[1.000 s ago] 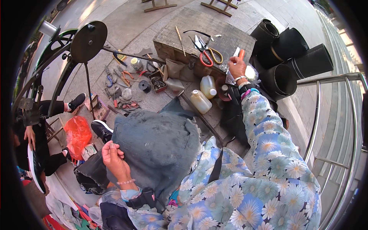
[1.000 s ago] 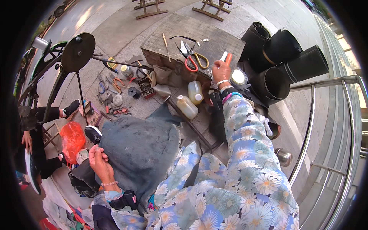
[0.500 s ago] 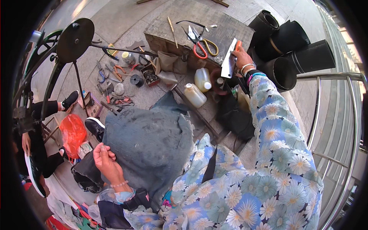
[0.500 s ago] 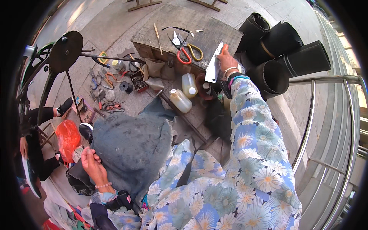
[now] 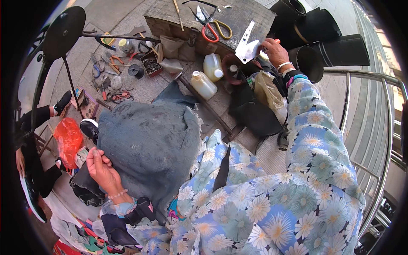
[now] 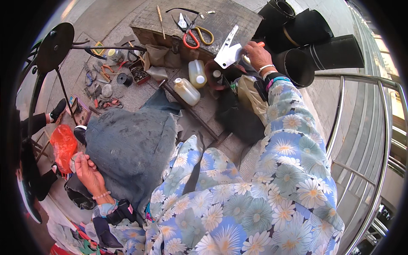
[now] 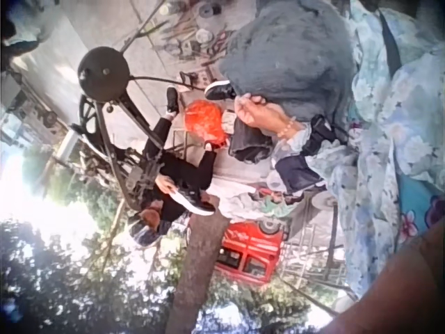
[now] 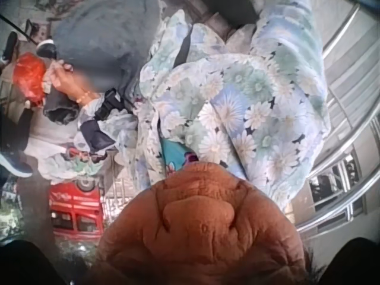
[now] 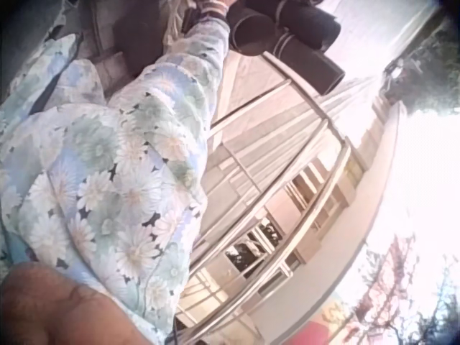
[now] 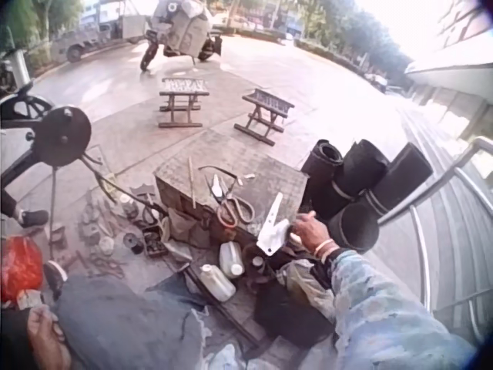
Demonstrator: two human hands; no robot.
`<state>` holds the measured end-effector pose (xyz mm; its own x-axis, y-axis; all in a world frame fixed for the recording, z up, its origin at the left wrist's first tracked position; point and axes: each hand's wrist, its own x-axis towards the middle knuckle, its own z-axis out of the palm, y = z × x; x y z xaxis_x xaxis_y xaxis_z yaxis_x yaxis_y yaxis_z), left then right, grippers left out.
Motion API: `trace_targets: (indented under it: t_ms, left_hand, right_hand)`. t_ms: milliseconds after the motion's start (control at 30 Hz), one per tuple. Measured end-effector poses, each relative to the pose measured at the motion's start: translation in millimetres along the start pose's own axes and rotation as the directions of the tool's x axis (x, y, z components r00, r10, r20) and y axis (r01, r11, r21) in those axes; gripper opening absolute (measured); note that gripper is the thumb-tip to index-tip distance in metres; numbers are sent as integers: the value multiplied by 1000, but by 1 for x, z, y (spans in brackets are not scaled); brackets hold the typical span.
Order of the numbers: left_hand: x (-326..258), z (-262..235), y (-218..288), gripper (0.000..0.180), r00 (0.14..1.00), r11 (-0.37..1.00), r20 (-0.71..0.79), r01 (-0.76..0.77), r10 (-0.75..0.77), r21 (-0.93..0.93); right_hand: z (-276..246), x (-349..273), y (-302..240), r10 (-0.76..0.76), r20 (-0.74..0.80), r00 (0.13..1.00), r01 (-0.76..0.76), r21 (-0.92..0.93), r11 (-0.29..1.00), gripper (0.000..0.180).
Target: Applying glue to a shoe sole and handling payment at a repair stall.
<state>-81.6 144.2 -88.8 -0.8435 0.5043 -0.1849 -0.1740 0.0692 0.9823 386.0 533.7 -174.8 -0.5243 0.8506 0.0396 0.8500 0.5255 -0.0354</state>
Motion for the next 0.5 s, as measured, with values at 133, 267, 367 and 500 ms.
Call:
trace_targets:
  t_ms: [133, 267, 367, 500]
  left_hand:
    - [4, 3, -7, 14, 1000, 1000, 20, 13, -13, -8]
    - [3, -2, -2, 13, 1000, 1000, 17, 7, -6, -20]
    - [3, -5, -8, 13, 1000, 999, 22, 10, -9, -42]
    - [2, -1, -3, 13, 998, 1000, 62, -11, 12, -29]
  right_hand:
    - [-27, -59, 9, 332, -93, 939, -322, 107, 941, 22]
    - [-30, -111, 0, 562, -64, 824, -521, 302, 798, 27]
    - [-18, -148, -11, 755, -20, 656, -672, 439, 596, 29]
    - [21, -172, -19, 797, 56, 601, -760, 351, 548, 28]
